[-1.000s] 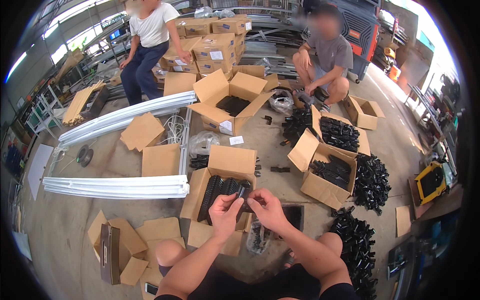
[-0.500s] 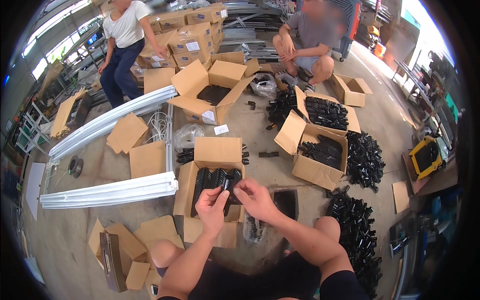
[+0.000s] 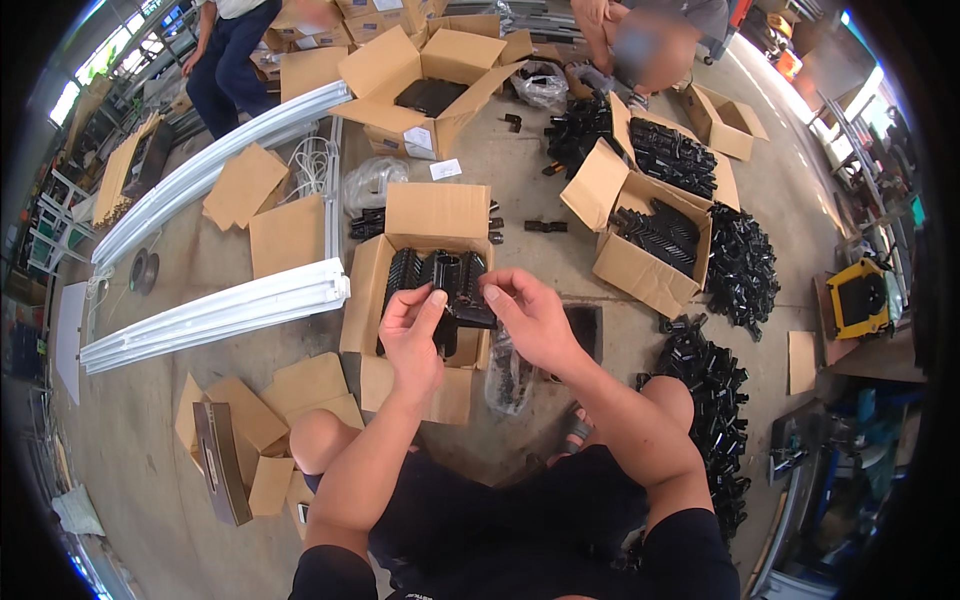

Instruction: The person sorts through black plastic T-junction connectors by taking them from a bag and placing them into cardboard boxes on the floor.

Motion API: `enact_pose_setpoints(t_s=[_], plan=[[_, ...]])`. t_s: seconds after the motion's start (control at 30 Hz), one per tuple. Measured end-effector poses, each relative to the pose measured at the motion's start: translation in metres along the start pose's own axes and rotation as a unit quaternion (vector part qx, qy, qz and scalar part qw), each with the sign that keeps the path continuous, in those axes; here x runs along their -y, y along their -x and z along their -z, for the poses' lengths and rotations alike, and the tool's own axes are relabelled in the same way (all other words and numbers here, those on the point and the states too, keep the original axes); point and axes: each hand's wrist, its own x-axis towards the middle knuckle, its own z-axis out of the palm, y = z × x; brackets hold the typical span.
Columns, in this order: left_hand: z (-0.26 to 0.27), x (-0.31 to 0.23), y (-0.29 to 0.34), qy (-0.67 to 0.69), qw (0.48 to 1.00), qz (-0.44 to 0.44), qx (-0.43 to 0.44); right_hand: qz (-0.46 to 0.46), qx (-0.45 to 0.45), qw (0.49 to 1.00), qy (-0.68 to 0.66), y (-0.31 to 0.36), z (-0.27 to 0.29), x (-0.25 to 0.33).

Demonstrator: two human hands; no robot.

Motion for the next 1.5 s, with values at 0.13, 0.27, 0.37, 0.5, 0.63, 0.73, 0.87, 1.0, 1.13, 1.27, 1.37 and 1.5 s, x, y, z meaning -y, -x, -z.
enact_pose_setpoints(t_s=[0.13, 0.27, 0.37, 0.5, 0.63, 0.73, 0.87, 1.0, 1.13, 1.27, 1.37, 1.5], plan=[[0.004, 0.002, -0.001, 0.0, 1.0, -0.013, 0.022, 0.015, 0.013, 1.0, -0.001, 0.003, -0.008, 0.003], [0.0, 0.008, 0.004, -0.058, 0.997, -0.022, 0.035, 0.012, -0.005, 1.0, 0.001, 0.001, -0.011, -0.007], [0.004, 0.015, 0.005, -0.089, 0.995, -0.028, 0.031, 0.083, -0.041, 0.992, 0.081, -0.002, -0.01, -0.017], [0.006, 0.012, 0.004, -0.092, 0.994, -0.047, 0.037, 0.079, -0.04, 0.995, 0.05, -0.002, -0.011, -0.011], [0.005, 0.018, 0.004, -0.094, 0.993, -0.05, 0.052, 0.041, -0.017, 0.999, 0.02, 0.002, -0.006, -0.013], [0.004, 0.013, 0.006, -0.094, 0.994, -0.035, 0.035, 0.061, -0.028, 0.994, 0.084, 0.0, -0.006, -0.013], [0.004, 0.011, 0.005, -0.087, 0.994, -0.05, 0.04, 0.093, -0.038, 0.995, -0.002, 0.0, -0.011, -0.016], [-0.002, 0.007, 0.007, -0.089, 0.994, -0.043, 0.045, 0.084, -0.031, 0.994, 0.071, 0.002, -0.007, -0.013], [0.003, 0.011, -0.003, -0.079, 0.997, -0.021, 0.006, 0.068, -0.004, 0.996, 0.059, 0.006, -0.004, -0.005], [0.003, 0.007, -0.006, -0.029, 0.999, -0.01, -0.014, 0.135, 0.017, 0.983, 0.123, 0.005, -0.008, -0.019], [0.023, 0.008, -0.016, -0.04, 0.999, 0.01, 0.023, 0.168, -0.013, 0.978, 0.123, 0.004, -0.008, -0.015], [0.019, -0.001, -0.029, -0.03, 0.995, 0.032, 0.089, 0.193, -0.05, 0.972, 0.127, 0.004, 0.01, 0.012]])
